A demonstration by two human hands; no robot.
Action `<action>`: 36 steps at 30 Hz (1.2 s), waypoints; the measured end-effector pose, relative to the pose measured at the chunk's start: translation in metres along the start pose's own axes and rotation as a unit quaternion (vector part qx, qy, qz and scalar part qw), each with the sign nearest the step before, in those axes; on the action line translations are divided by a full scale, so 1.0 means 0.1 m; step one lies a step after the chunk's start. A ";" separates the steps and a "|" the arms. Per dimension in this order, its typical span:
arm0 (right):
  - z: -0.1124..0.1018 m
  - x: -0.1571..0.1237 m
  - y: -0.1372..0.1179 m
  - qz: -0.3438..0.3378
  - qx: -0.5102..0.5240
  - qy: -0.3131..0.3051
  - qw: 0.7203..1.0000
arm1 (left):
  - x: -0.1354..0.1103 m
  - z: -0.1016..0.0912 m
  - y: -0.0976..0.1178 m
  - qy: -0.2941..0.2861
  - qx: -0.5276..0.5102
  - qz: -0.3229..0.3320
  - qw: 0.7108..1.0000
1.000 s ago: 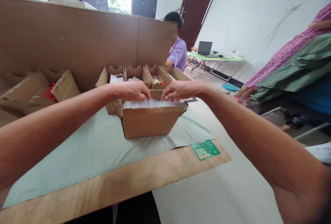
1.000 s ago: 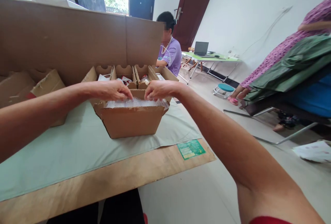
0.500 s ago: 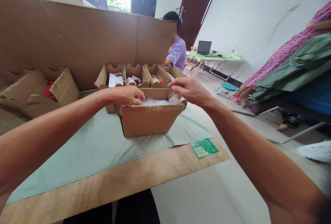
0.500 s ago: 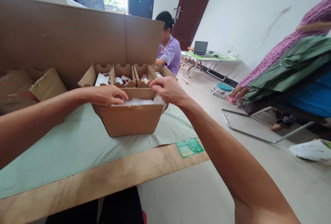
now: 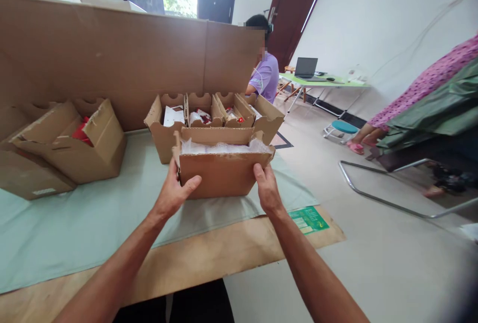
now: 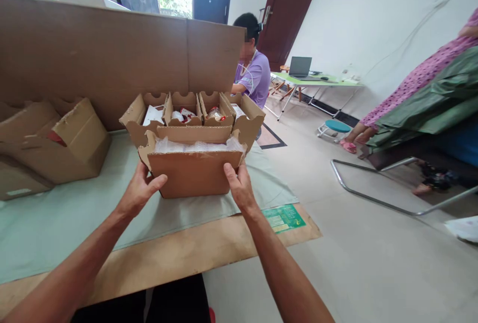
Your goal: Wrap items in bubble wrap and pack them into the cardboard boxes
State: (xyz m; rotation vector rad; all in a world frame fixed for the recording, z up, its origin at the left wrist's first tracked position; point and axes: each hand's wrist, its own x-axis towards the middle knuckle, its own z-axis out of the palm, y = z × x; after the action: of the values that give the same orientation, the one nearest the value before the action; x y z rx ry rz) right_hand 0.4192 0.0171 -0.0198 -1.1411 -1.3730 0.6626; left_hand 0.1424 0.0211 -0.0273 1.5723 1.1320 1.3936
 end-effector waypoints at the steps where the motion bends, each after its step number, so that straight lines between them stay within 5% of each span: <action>1: 0.08 0.00 0.02 0.003 0.004 0.028 1.000 | 0.01 0.08 0.00 0.001 -0.015 -0.005 1.000; 4: 0.22 -0.06 0.07 0.022 0.012 0.095 0.995 | 0.00 0.21 0.05 0.031 -0.031 -0.023 0.999; 8: 0.30 -0.30 -0.06 0.035 0.008 0.108 0.994 | -0.25 0.14 0.14 0.079 -0.013 -0.039 0.996; 14: 0.77 -0.70 -0.53 0.021 0.064 0.005 0.998 | -0.93 -0.49 0.26 0.186 0.086 -0.099 0.974; 19: 1.22 -0.47 -0.80 -0.006 0.123 -0.022 0.992 | -0.80 -0.95 0.49 0.258 0.127 -0.072 0.955; 23: 1.04 -0.39 -0.90 -0.021 0.115 0.086 0.989 | -0.58 -0.72 0.66 0.193 0.020 0.014 0.981; 28: 0.62 -0.87 -0.92 -0.004 0.095 0.180 0.979 | -0.99 -0.36 0.58 0.108 -0.003 0.000 0.994; 32: 0.98 -0.92 -0.92 0.017 0.080 0.070 0.994 | -1.26 -0.73 0.51 0.170 0.023 -0.067 0.983; 36: 1.54 -0.55 -0.97 -0.016 0.119 -0.039 0.992 | -1.10 -1.19 0.63 0.268 0.093 -0.022 0.959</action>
State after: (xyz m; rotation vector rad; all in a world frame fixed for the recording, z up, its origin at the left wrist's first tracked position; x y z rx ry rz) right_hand 0.2400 -0.0316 0.0196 -0.9086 -1.3358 0.8317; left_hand 0.0307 -0.1072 0.0104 1.3097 1.6454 1.7858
